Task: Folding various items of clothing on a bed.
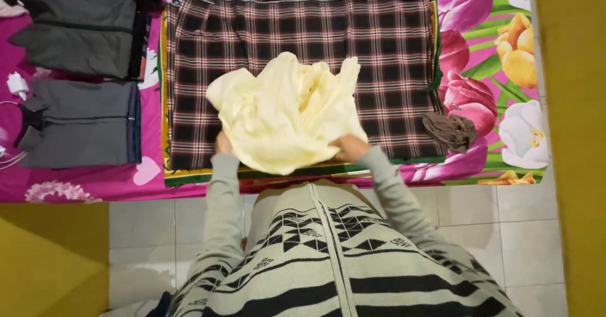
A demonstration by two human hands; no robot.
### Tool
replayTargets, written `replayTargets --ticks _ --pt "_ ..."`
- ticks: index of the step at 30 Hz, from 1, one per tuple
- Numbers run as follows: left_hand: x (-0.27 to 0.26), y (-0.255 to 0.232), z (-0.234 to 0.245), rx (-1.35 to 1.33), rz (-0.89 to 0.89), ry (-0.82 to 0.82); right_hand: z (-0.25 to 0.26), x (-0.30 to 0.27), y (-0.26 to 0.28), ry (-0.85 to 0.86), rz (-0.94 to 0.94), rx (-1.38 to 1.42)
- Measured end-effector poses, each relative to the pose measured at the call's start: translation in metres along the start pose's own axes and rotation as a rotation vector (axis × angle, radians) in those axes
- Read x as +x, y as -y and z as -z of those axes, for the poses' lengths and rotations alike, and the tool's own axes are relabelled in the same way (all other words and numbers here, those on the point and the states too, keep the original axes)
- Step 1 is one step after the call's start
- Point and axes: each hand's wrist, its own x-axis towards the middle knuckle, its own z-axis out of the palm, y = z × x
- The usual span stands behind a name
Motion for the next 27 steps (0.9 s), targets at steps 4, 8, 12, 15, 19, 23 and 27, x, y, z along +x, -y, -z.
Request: replayTargets --ticks 4,8,12,15,19,23,27 --pt "-0.034 0.027 0.002 0.627 -0.064 -0.863 -0.049 -0.006 0.024 0.067 0.067 0.0" --pt "-0.052 0.049 -0.036 1.399 -0.699 -0.968 -0.061 -0.006 0.037 0.1 0.238 0.01" --pt "-0.045 0.085 -0.081 1.47 -0.376 -0.327 -0.054 0.003 0.062 0.138 0.372 0.34" --pt "-0.028 0.1 -0.095 1.688 -0.024 -0.089 -0.063 0.014 0.068 0.07 0.594 0.36" --pt "0.026 0.117 -0.082 1.458 -0.327 -0.102 -0.055 0.036 0.043 0.035 0.331 0.549" --pt "0.029 0.072 -0.113 0.931 -0.181 0.245 -0.067 0.089 -0.067 -0.865 -0.171 0.882" --pt "0.034 0.019 -0.131 1.121 -0.867 0.719 0.033 0.059 -0.033 -0.867 -0.339 1.362"
